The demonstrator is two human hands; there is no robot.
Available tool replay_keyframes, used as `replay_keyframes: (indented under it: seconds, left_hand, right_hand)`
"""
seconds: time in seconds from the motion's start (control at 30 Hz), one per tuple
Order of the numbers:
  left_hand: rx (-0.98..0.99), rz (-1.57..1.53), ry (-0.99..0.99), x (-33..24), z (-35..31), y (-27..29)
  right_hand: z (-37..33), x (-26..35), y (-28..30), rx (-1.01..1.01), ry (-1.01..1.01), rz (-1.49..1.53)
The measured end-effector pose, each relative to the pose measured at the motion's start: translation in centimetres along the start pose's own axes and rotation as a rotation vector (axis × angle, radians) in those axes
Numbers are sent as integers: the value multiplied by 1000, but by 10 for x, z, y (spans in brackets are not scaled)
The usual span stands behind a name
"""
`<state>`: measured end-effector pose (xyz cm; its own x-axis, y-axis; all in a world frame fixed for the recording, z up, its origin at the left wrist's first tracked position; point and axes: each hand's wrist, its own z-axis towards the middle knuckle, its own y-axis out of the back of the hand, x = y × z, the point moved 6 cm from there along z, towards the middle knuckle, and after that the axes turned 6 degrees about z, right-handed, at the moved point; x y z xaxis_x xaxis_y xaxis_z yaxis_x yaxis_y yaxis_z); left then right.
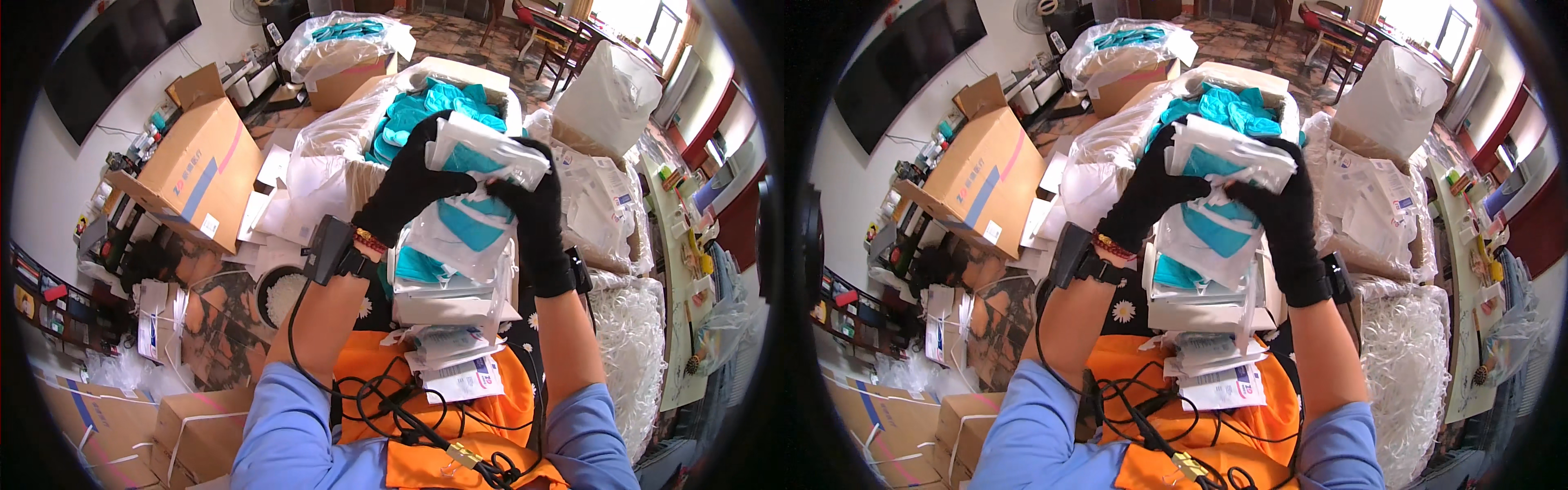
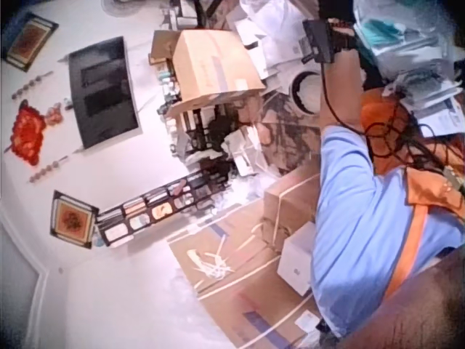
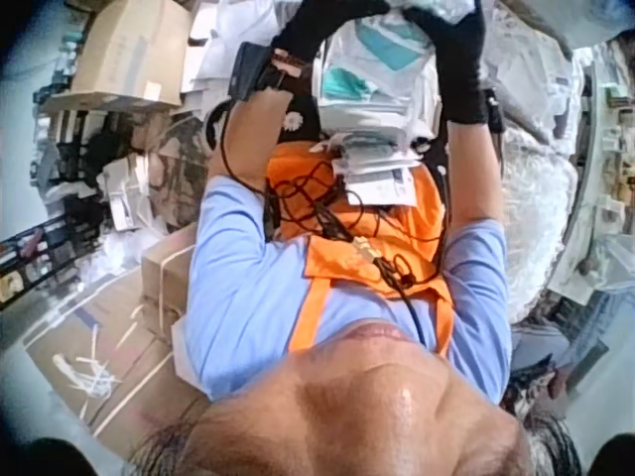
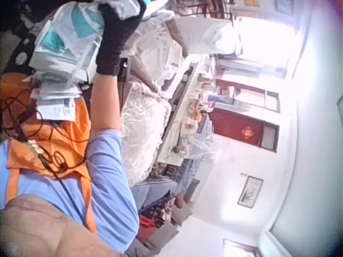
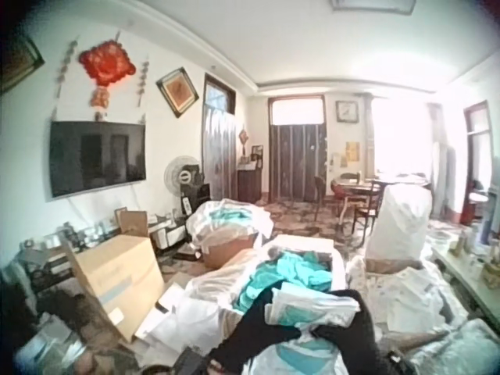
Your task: Packing individual face masks into a small cardboard box.
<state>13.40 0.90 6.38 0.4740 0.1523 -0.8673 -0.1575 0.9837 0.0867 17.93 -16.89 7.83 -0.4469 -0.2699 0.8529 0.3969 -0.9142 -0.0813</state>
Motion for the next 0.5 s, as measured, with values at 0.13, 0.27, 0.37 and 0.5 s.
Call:
replay_keyframes:
  seconds: [0.13,0.27,0.37,0.5]
  left_hand:
    - [-1,-134,135,60,-31,2]
    - [-76,46,68,73,-56,5]
    - [-126,3,155,50,-50,-8]
    - [-233,-65,406,67,-43,-12]
  right_hand:
    - [-33,-39,-2,161,-122,-44]
    - [-44,-44,1,203,-197,-137]
    - [-35,-17,-7,286,-28,-444]
    - [-29,3,-11,295,-98,-428]
